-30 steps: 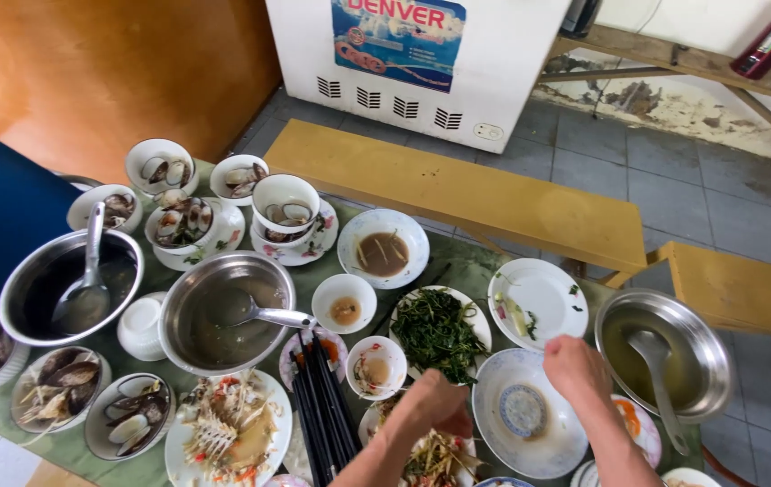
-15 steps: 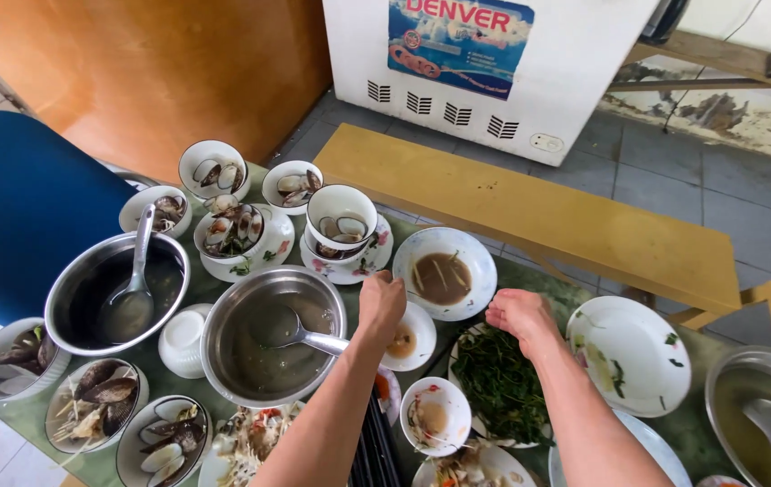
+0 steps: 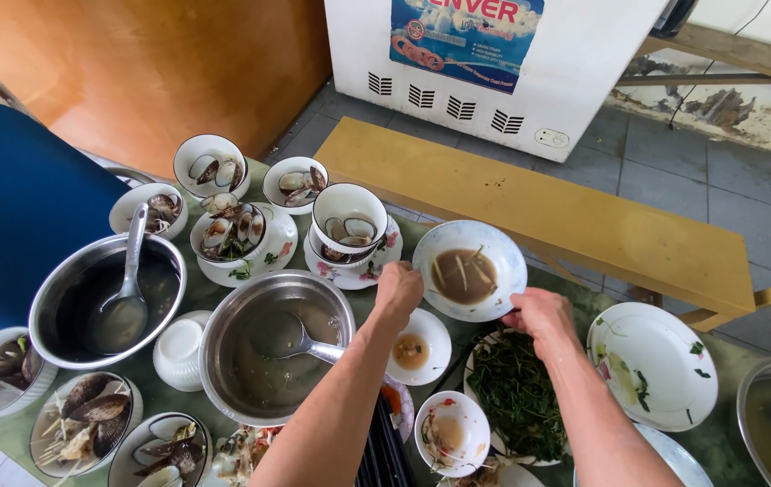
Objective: Clearing a dining table by stacking numerous small bowls and plates and consolidating leftovers into a larger pot.
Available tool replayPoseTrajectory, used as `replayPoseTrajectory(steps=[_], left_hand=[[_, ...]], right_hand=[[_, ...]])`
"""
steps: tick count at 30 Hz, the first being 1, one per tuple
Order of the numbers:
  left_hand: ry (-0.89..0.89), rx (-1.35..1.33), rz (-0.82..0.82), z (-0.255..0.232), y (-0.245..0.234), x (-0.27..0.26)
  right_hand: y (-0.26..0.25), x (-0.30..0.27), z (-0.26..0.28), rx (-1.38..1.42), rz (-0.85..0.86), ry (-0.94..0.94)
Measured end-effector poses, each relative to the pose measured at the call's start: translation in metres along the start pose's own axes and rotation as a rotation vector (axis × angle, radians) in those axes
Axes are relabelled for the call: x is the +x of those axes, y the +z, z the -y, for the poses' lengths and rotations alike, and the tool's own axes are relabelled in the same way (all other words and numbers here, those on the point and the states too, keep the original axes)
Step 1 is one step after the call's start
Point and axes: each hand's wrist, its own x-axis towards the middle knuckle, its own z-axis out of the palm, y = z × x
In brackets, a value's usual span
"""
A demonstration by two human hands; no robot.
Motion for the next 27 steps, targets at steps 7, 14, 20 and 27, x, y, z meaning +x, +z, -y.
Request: replayPoseTrajectory(steps=[7, 14, 20, 27], left_hand=[[-0.084, -0.345, -0.159, 0.007, -0.004, -0.006], [-0.143, -0.372, -0.115, -0.013, -0.092, -0.081], [-0.146, -0.331, -0.196, 0.018, -0.164, -0.109], [-0.143, -0.338, -0.322, 0.055, -0.208, -0.146]], right_hand=[[-0.026, -0.066, 0.066, -0.127, 0.023, -0.085], [-0.002, -0.112, 0.069, -0.061, 0.149, 0.005], [0.061, -0.157, 0.073, -0.096, 0.264, 0.022], [0.133, -0.177, 0.056, -0.557, 0.272, -0.262]])
